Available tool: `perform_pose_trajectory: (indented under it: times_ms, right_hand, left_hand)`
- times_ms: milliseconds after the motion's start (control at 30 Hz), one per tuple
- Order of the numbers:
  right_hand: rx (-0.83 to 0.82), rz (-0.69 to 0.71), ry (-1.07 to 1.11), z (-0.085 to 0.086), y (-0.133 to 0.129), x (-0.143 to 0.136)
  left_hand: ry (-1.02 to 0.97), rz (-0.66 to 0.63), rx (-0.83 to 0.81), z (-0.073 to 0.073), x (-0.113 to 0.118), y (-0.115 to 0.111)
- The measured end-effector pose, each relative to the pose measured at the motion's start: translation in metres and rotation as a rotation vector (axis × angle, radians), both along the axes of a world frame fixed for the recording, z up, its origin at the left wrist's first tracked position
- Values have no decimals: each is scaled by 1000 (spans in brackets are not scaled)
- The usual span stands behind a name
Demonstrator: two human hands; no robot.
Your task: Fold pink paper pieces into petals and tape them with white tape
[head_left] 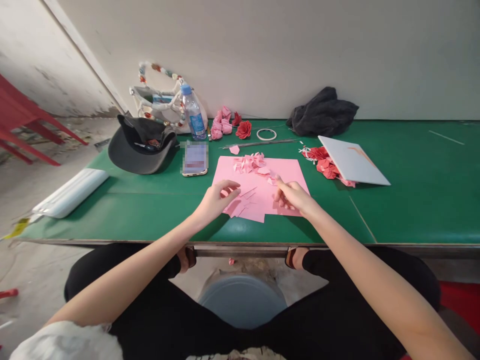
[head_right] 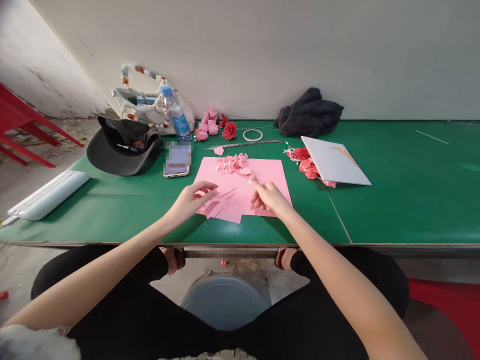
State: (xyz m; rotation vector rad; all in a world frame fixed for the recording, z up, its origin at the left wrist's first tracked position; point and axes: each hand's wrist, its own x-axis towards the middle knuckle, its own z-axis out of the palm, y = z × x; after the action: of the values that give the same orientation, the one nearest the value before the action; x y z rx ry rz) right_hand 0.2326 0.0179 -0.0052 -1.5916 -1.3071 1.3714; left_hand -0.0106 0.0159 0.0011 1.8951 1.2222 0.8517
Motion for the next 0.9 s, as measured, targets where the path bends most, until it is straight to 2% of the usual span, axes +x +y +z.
perform_pose_trajectory:
  times_ms: [67,133,300,500,567,633,733,800,833,900]
  right_hand:
    - [18,26,-8,0,-2,-5]
    - [67,50,-9,0,-5,-9]
    - [152,102,-28,-5,-7,-12]
    - [188,133,-24,-10,-8,-12]
    - [222,142,-35,-9,-9,-13]
    - [333,102,-80,-7,-10,-14]
    - [687,28,-230,-1,-13,-16]
    - [898,102,-315,3,-17,-18]
    - [946,162,-327,4,-19,-19]
    - [908,233,-288,5,-22,-21]
  left_hand:
    - [143,2,168,-8,-3,9]
    - [218,-21,259,-16,-3,16]
    - [350,-78,387,-27,-1,27]
    - [330,-43,437,-29,0,31]
    - [284,-16,421,-27,1,30]
    - [197,4,375,-21,2,28]
    - [39,-9,232,-10,4,21]
    - [-62,-70,99,-4,4,15]
    - [-112,-103,28,-2,5,11]
    - [-186,-177,-108,0,5,5]
